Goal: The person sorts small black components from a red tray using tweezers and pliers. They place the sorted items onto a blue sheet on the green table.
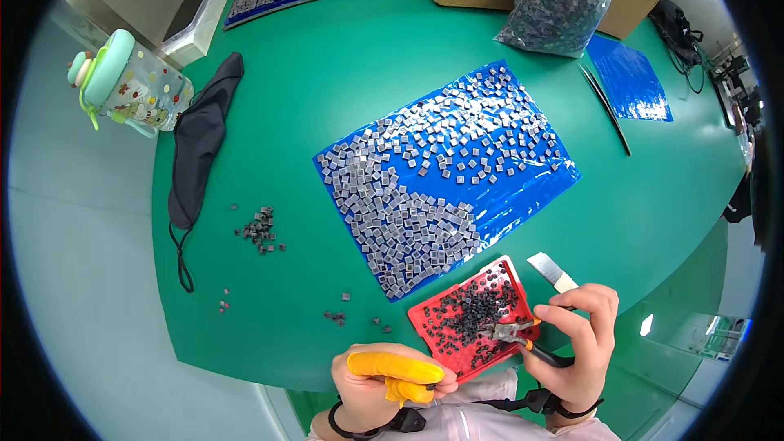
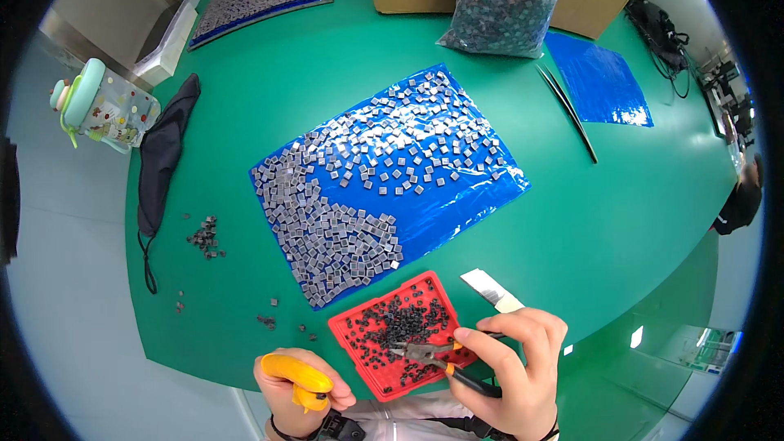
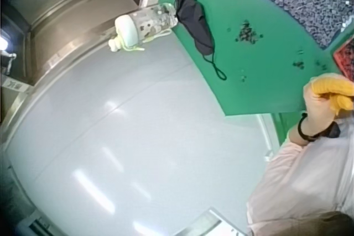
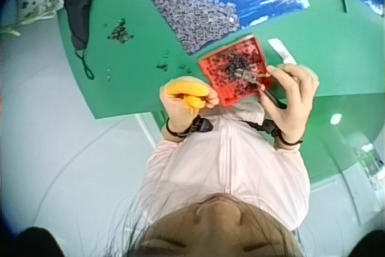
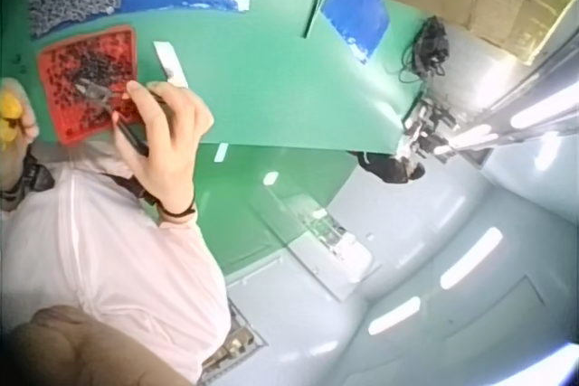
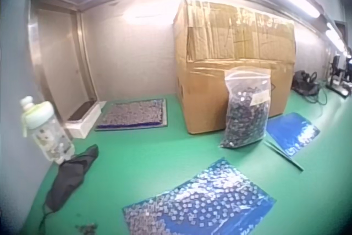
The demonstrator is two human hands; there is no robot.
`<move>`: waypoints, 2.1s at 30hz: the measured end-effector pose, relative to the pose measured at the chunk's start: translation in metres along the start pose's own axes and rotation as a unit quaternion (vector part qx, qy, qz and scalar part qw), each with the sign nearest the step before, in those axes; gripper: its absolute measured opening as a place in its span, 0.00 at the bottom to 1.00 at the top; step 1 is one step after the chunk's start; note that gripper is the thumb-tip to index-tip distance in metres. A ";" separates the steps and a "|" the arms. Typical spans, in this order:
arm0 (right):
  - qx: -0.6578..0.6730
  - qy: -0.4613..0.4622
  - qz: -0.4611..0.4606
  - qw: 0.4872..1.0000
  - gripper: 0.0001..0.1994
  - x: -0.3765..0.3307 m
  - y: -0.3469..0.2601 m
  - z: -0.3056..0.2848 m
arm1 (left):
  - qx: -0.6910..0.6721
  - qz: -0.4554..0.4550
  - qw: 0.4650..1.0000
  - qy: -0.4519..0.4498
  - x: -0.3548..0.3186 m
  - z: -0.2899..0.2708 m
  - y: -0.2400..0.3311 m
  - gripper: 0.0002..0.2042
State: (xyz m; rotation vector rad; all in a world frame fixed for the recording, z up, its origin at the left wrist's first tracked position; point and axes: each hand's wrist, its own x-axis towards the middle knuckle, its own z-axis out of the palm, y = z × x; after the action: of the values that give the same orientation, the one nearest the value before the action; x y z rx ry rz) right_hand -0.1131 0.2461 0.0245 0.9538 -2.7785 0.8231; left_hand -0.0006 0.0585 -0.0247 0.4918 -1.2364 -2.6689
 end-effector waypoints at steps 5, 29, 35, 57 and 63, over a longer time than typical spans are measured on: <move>0.007 0.003 -0.005 1.000 0.26 0.004 0.008 -0.001 | 0.251 0.096 0.956 0.115 -0.012 0.020 0.048 0.03; 0.093 0.123 0.060 0.986 0.25 -0.008 0.076 0.002 | 0.804 0.234 0.545 -0.038 0.141 0.039 0.088 0.11; 0.082 0.118 0.059 0.988 0.25 -0.005 0.076 0.001 | 0.819 0.221 0.527 -0.044 0.142 0.034 0.087 0.13; 0.064 0.110 0.062 0.990 0.25 -0.004 0.075 0.001 | 0.823 0.237 0.512 -0.067 0.141 0.032 0.090 0.12; 0.100 0.100 0.082 0.987 0.25 -0.005 0.070 0.004 | 0.829 0.241 0.505 -0.007 0.119 0.037 0.106 0.12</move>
State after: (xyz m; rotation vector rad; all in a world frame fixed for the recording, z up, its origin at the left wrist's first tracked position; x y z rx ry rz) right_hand -0.1498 0.2930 -0.0122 0.6307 -2.6636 1.1710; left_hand -0.1248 -0.0165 0.0517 0.1261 -2.8948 -0.2650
